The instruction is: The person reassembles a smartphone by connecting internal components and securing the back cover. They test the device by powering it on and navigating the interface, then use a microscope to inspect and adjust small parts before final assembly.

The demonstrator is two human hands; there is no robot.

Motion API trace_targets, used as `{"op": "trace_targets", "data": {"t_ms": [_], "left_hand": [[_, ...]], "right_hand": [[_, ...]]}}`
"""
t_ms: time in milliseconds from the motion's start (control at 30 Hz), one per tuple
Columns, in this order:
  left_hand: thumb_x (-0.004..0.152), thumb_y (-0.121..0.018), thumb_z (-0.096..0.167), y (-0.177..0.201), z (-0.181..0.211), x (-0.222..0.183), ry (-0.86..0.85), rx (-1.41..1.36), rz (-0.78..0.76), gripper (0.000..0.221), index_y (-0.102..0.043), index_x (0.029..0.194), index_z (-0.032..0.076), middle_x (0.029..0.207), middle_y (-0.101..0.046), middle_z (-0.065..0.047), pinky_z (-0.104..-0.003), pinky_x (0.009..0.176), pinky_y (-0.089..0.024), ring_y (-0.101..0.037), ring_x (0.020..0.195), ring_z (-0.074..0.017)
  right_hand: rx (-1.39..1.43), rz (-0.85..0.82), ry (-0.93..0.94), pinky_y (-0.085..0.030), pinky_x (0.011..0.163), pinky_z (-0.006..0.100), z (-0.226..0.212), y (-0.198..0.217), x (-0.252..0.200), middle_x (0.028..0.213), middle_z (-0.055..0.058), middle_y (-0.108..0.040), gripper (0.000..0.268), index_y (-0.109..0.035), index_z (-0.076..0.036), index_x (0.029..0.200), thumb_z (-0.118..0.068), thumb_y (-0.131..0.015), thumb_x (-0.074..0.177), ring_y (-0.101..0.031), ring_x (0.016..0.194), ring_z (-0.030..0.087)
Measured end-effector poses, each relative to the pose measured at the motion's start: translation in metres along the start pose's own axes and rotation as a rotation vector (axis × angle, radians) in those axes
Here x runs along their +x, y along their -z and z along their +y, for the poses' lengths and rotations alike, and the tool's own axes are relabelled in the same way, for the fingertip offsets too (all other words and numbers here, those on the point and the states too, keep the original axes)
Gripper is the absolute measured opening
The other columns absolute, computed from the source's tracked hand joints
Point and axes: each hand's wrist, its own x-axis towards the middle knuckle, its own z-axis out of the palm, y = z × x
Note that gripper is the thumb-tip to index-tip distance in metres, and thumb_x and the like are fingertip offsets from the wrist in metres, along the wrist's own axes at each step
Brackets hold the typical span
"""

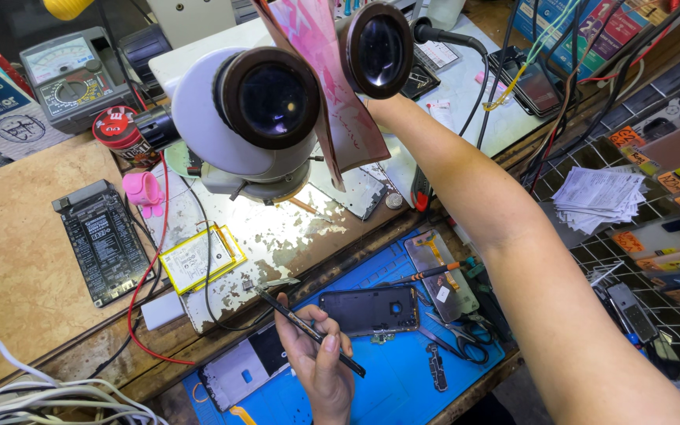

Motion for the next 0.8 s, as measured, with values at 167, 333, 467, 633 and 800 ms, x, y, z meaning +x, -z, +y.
{"op": "trace_targets", "data": {"t_ms": [167, 333, 467, 633, 800], "left_hand": [[0.081, -0.068, 0.007, 0.0, 0.0, 0.0, 0.013, -0.015, 0.001, 0.095, -0.018, 0.162, 0.006, 0.109, -0.049, -0.013, -0.024, 0.053, -0.051, -0.051, 0.077, -0.0111], [0.08, -0.069, 0.007, 0.0, 0.0, 0.0, 0.033, -0.018, 0.008, 0.095, -0.019, 0.161, 0.006, 0.109, -0.048, -0.012, -0.024, 0.054, -0.051, -0.051, 0.079, -0.0107], [0.081, -0.069, 0.007, 0.0, 0.002, 0.0, 0.035, -0.027, 0.002, 0.094, -0.02, 0.161, 0.007, 0.109, -0.049, -0.012, -0.023, 0.054, -0.051, -0.051, 0.079, -0.0106], [0.081, -0.068, 0.007, -0.001, 0.003, -0.001, 0.022, -0.022, -0.012, 0.093, -0.02, 0.161, 0.008, 0.109, -0.048, -0.011, -0.023, 0.055, -0.051, -0.051, 0.078, -0.0103], [0.082, -0.068, 0.007, -0.002, 0.005, -0.002, 0.027, -0.006, -0.025, 0.089, -0.023, 0.16, 0.007, 0.109, -0.048, -0.011, -0.023, 0.055, -0.051, -0.05, 0.077, -0.0094]], "right_hand": [[0.001, 0.007, -0.003, -0.052, 0.088, 0.037, 0.002, 0.003, 0.0, 0.106, 0.01, -0.071, 0.027, -0.07, -0.001, 0.116, -0.01, -0.078, 0.093, -0.062, 0.098, 0.023], [0.002, 0.011, -0.007, -0.052, 0.089, 0.036, 0.003, 0.004, -0.002, 0.106, 0.01, -0.071, 0.027, -0.07, -0.001, 0.116, -0.01, -0.078, 0.092, -0.061, 0.099, 0.022], [0.003, 0.032, 0.002, -0.052, 0.089, 0.036, 0.003, 0.006, -0.007, 0.106, 0.009, -0.071, 0.027, -0.07, -0.001, 0.116, -0.01, -0.079, 0.092, -0.061, 0.099, 0.022], [0.033, 0.134, 0.042, -0.052, 0.09, 0.036, -0.009, 0.021, -0.025, 0.106, 0.009, -0.071, 0.028, -0.07, 0.0, 0.116, -0.009, -0.079, 0.092, -0.061, 0.099, 0.021], [0.356, 0.358, -0.091, -0.051, 0.073, 0.029, -0.059, 0.065, -0.068, 0.087, 0.005, -0.07, 0.012, -0.076, 0.0, 0.106, -0.006, -0.077, 0.096, -0.059, 0.079, 0.014]]}}
